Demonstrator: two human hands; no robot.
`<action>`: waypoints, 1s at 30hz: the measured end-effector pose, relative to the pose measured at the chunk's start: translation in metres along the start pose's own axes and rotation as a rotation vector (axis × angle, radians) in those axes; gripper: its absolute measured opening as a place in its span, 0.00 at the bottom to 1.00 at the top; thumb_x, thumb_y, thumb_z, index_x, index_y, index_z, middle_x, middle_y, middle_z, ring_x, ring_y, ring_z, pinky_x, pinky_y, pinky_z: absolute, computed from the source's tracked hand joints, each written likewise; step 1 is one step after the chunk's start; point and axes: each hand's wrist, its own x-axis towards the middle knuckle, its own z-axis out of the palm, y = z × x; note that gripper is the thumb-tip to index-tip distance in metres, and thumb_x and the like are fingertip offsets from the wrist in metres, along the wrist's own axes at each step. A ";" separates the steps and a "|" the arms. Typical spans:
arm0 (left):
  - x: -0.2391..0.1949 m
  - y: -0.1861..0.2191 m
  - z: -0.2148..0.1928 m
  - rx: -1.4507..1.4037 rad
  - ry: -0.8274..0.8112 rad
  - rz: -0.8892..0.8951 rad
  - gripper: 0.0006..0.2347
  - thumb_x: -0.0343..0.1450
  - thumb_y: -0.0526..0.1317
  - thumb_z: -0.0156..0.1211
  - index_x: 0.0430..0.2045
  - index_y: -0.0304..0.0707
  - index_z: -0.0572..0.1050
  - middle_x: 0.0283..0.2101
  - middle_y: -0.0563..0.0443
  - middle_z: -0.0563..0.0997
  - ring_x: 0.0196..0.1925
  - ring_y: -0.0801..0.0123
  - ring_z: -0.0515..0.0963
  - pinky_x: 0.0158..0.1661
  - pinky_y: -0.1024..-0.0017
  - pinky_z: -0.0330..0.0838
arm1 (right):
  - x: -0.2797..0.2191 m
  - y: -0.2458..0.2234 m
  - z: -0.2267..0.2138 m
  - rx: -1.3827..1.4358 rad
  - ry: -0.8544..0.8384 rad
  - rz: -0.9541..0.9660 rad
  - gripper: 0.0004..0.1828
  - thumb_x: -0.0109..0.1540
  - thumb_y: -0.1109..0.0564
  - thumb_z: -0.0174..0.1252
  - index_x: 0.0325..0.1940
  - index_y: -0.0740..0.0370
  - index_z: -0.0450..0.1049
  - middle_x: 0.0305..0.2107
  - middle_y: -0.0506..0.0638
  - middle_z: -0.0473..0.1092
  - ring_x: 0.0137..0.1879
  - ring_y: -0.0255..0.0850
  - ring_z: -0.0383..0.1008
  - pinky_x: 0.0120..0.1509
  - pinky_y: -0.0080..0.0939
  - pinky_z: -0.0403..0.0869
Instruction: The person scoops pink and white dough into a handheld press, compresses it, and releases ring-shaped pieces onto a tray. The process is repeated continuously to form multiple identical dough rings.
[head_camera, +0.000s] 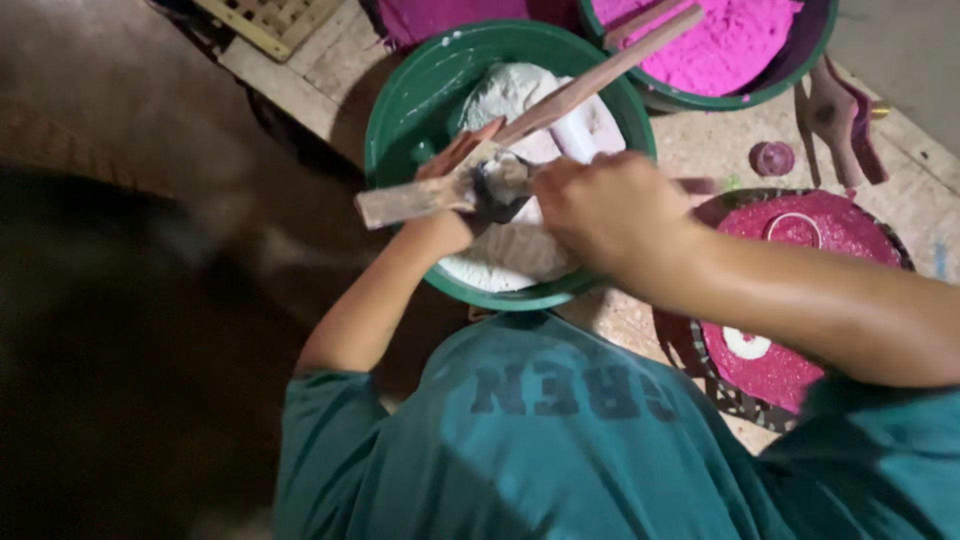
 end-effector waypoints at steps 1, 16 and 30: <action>0.000 0.003 0.004 -0.072 0.049 0.117 0.36 0.63 0.42 0.75 0.68 0.49 0.63 0.65 0.46 0.74 0.62 0.49 0.77 0.62 0.60 0.73 | 0.008 -0.008 0.018 -0.055 -0.032 -0.013 0.07 0.57 0.56 0.55 0.36 0.60 0.73 0.28 0.51 0.74 0.29 0.40 0.78 0.26 0.39 0.75; 0.008 -0.002 -0.009 0.067 0.343 -0.103 0.35 0.64 0.42 0.75 0.66 0.32 0.64 0.56 0.37 0.77 0.56 0.48 0.78 0.53 0.57 0.76 | -0.006 -0.020 0.045 0.960 0.421 0.291 0.26 0.65 0.68 0.55 0.69 0.64 0.69 0.46 0.62 0.75 0.47 0.53 0.80 0.50 0.45 0.77; 0.033 -0.004 -0.014 0.386 0.291 -0.135 0.31 0.67 0.45 0.73 0.62 0.34 0.65 0.70 0.28 0.59 0.63 0.33 0.70 0.58 0.52 0.72 | -0.007 -0.039 0.143 1.377 0.495 0.357 0.19 0.74 0.64 0.51 0.70 0.68 0.67 0.41 0.54 0.77 0.47 0.34 0.72 0.52 0.37 0.72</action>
